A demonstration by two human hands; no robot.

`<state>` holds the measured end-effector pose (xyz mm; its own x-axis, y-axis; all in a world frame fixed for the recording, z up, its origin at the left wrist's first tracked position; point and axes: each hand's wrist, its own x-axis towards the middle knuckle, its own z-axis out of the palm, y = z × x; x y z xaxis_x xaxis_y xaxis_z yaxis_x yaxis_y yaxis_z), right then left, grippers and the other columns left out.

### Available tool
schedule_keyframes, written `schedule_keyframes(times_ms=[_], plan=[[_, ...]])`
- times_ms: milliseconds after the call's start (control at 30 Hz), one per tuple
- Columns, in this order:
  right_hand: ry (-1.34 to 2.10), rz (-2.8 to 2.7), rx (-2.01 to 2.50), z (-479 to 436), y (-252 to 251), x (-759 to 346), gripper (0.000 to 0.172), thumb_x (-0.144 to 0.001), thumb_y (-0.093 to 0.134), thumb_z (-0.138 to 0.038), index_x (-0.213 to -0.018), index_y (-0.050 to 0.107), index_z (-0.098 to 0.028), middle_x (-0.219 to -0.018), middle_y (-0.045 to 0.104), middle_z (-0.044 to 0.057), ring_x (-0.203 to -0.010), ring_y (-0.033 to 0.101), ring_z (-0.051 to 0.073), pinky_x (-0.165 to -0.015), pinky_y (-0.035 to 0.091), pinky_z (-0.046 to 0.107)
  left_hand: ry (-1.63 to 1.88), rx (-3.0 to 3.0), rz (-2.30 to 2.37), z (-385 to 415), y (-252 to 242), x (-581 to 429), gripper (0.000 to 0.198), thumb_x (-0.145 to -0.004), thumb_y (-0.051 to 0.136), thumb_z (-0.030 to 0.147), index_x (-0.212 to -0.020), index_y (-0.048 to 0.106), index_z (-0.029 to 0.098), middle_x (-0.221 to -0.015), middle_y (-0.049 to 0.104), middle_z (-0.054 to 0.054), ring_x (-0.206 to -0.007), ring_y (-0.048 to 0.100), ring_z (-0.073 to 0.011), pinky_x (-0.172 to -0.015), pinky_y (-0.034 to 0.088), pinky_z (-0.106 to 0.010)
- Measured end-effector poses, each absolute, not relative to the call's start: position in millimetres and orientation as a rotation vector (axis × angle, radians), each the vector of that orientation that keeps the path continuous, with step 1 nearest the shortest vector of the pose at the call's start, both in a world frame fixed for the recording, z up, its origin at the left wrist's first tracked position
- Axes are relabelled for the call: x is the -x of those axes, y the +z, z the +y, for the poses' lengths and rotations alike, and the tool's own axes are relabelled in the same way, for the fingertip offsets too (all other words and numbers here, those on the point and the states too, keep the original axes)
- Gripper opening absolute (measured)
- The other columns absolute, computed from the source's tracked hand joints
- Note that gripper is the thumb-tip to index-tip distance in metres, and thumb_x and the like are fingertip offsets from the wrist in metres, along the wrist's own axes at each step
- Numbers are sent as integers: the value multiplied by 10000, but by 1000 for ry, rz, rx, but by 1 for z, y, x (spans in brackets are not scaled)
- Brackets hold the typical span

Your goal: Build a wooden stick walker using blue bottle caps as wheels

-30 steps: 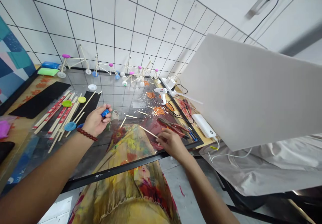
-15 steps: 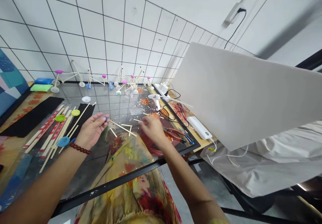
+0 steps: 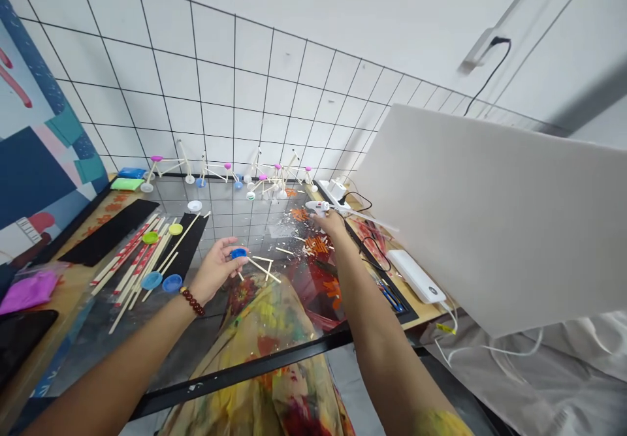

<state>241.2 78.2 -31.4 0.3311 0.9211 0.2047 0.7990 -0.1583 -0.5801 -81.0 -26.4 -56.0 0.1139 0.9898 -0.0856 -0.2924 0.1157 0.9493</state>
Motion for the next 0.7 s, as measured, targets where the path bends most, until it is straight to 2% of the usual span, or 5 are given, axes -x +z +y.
schedule_keyframes(times_ms=[233, 400, 500, 600, 700], plan=[[372, -1366, 2031, 82, -27, -243, 303, -790, 687, -370, -982, 735, -141, -997, 742, 158, -987, 672, 308, -845, 469, 366, 1218, -990, 1022, -26, -54, 81, 593, -488, 924, 236, -927, 530, 175, -1019, 750, -105, -762, 673, -157, -542, 460, -212], [409, -1303, 1854, 62, -19, -240, 410, -831, 601, -448, -1066, 712, -131, -1015, 737, 141, -973, 654, 295, -851, 452, 366, 1289, -1055, 1057, -24, -53, 84, 493, -510, 910, 274, -890, 622, 150, -1069, 739, -126, -891, 675, -184, -724, 527, -274], [506, -1329, 1661, 42, -23, -226, 494, -830, 563, -532, -1132, 688, -162, -1021, 731, 88, -894, 643, 241, -773, 463, 315, 1339, -1086, 1095, -21, -56, 89, 527, -572, 872, 314, -1008, 623, 155, -1112, 724, -127, -860, 666, -180, -663, 513, -265], [659, -1372, 1529, 23, -31, -206, 576, -791, 567, -629, -1036, 712, -128, -799, 696, 68, -663, 573, 189, -617, 434, 291, 1388, -1067, 1131, -18, -59, 94, 650, -619, 825, 316, -1183, 531, 183, -1199, 690, -129, -797, 652, -155, -598, 492, -247], [836, -1428, 1363, 10, -36, -190, 517, -788, 591, -617, -954, 729, -148, -691, 621, 22, -579, 482, 141, -563, 381, 271, 1408, -1080, 1154, -16, -59, 96, 674, -627, 795, 282, -1224, 497, 189, -1275, 649, -147, -844, 653, -162, -628, 521, -258]])
